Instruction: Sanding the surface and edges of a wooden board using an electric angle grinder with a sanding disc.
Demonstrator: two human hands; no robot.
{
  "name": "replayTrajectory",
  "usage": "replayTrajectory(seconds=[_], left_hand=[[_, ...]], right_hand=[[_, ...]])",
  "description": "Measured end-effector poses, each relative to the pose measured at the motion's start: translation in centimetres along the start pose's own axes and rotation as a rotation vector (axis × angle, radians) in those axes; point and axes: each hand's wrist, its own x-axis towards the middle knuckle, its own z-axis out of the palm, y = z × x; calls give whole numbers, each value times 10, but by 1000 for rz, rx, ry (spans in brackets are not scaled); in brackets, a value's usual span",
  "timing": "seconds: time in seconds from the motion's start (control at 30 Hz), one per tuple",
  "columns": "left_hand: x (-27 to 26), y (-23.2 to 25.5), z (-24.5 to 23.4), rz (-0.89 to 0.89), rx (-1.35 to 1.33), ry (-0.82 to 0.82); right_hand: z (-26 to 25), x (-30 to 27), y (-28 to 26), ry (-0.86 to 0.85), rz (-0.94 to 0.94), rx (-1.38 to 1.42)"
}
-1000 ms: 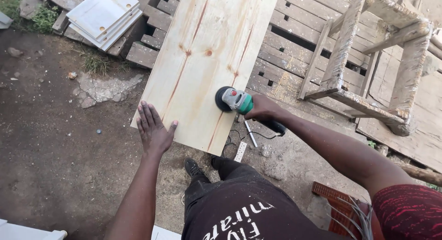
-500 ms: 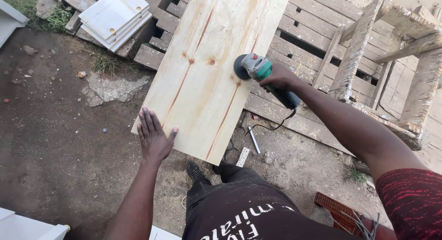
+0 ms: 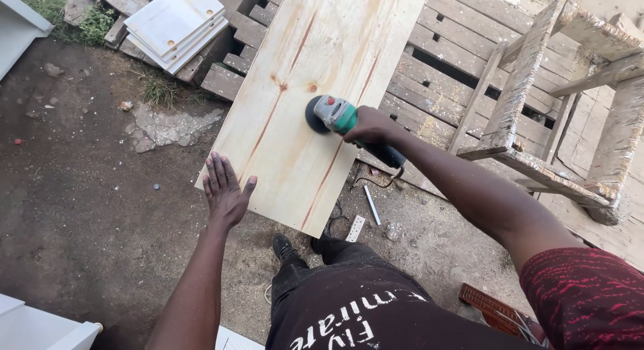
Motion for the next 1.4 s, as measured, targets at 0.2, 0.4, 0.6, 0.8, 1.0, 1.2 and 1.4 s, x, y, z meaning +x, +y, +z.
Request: replayTrajectory(seconds=[0.2,0.4,0.6,0.8,1.0,1.2,1.4], left_hand=[[1,-4,1,5,-6,2],[0,2,1,-3,-6,14],[2,-1,10,-2,110,50],[4,-1,11,-10,102,44],[5,5,7,-23,110,43],[16,-21,33,100,208,150],[4,3,12,-11,96,63]], right_hand=[[50,-29,-4,-50,-72,-99],[77,-59,2,-115,-185,-171],[46,-37,40,-84,-181,-105],[-42,3,64,19,-14,-68],[-97,28,81,120,-14,180],[-131,32,110,225,88,317],[-74,15,122,213,-51,438]])
